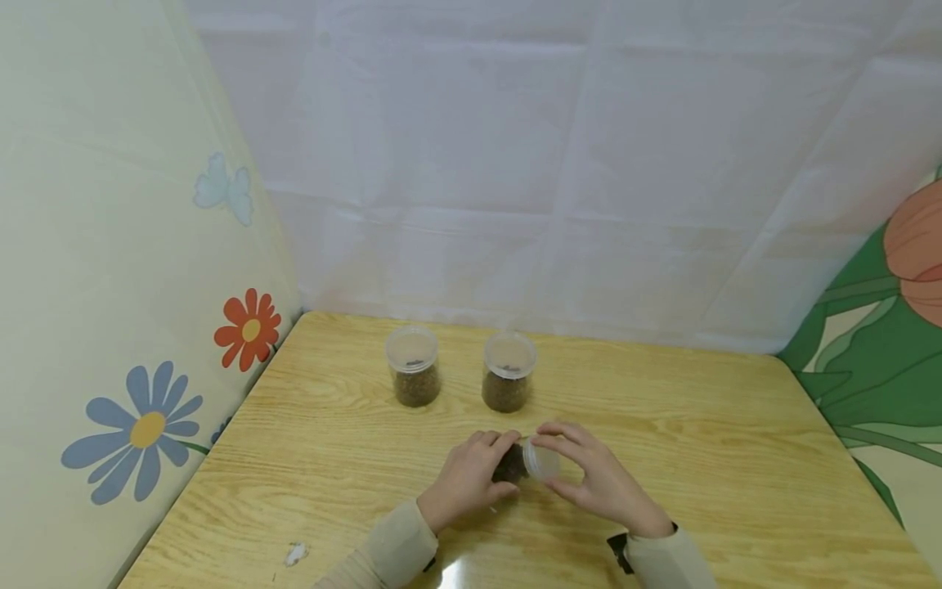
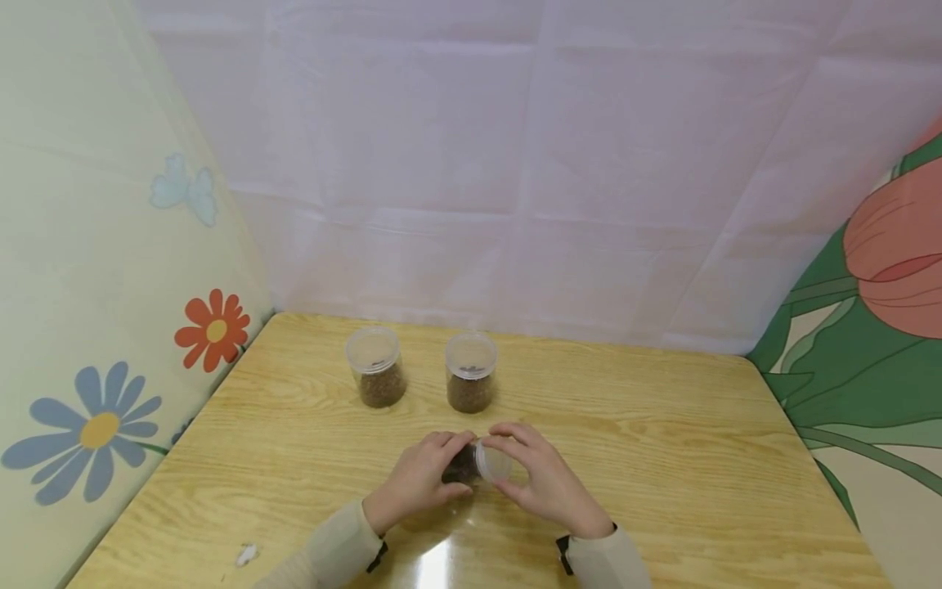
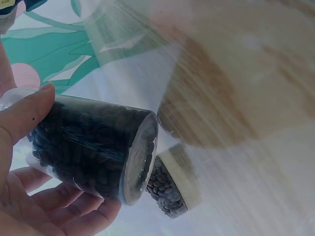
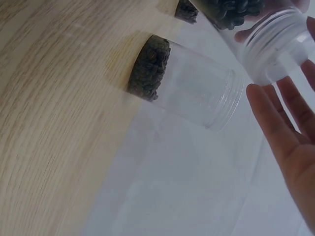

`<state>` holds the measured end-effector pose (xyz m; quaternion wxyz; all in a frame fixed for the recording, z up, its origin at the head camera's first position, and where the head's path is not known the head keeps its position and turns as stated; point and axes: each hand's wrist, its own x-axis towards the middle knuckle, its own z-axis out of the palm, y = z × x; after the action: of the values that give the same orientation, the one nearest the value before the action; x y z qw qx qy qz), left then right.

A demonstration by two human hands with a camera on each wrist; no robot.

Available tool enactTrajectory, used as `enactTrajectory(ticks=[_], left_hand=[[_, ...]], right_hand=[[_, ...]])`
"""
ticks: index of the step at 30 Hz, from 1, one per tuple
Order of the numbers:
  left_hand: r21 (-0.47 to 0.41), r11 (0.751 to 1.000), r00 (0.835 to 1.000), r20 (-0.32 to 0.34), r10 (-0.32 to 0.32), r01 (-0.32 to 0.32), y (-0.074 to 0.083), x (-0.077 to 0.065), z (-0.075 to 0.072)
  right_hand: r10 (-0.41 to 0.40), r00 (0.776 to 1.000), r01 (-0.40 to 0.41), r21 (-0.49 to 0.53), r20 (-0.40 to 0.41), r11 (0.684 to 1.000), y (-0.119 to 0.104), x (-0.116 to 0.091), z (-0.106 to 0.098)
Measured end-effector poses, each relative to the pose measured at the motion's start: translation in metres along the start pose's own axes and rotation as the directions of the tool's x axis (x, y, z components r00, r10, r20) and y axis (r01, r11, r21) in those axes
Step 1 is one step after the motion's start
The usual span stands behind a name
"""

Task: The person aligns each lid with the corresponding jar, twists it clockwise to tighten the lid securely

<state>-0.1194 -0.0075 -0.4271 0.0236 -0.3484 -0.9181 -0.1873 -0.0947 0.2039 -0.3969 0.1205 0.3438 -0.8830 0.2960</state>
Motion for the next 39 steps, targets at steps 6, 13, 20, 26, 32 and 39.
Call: enactTrajectory(ticks=[6,13,20,26,32,39], left_hand=[[0.005,1.0,1.0,-0.008,0.003,-0.003,0.0001,-0.0004,-0.0006],[0.017,1.0,1.0,-0.017,0.009,-0.009,0.0004,-0.0007,-0.0011],[0.023,1.0,1.0,-0.019,0.005,-0.005,-0.0002,-0.0005,-0.0003],[0.023,1.0,1.0,-0.023,0.008,-0.007,0.0,-0.0009,-0.0003],[0.001,1.0,1.0,-0.011,-0.001,0.001,0.0003,0.0,-0.0002],[-0.01,1.0,1.0,0.001,-0.009,0.009,0.0005,-0.0003,-0.0011]], right_hand=[[0.044,0.999,-0.044,0.051,0.005,0.998,-0.0017,0.0012,-0.0003],[0.065,0.998,-0.066,0.092,0.007,0.994,-0.0017,0.0021,0.0001],[0.044,0.999,-0.044,-0.005,-0.002,0.999,-0.0015,-0.0007,-0.0006],[0.01,1.0,-0.01,0.01,0.003,1.0,0.0011,-0.0033,-0.0012],[0.005,1.0,-0.005,0.023,0.003,1.0,0.0008,-0.0026,-0.0009],[0.061,0.998,-0.059,0.09,-0.012,0.994,-0.0028,0.0003,0.0]])
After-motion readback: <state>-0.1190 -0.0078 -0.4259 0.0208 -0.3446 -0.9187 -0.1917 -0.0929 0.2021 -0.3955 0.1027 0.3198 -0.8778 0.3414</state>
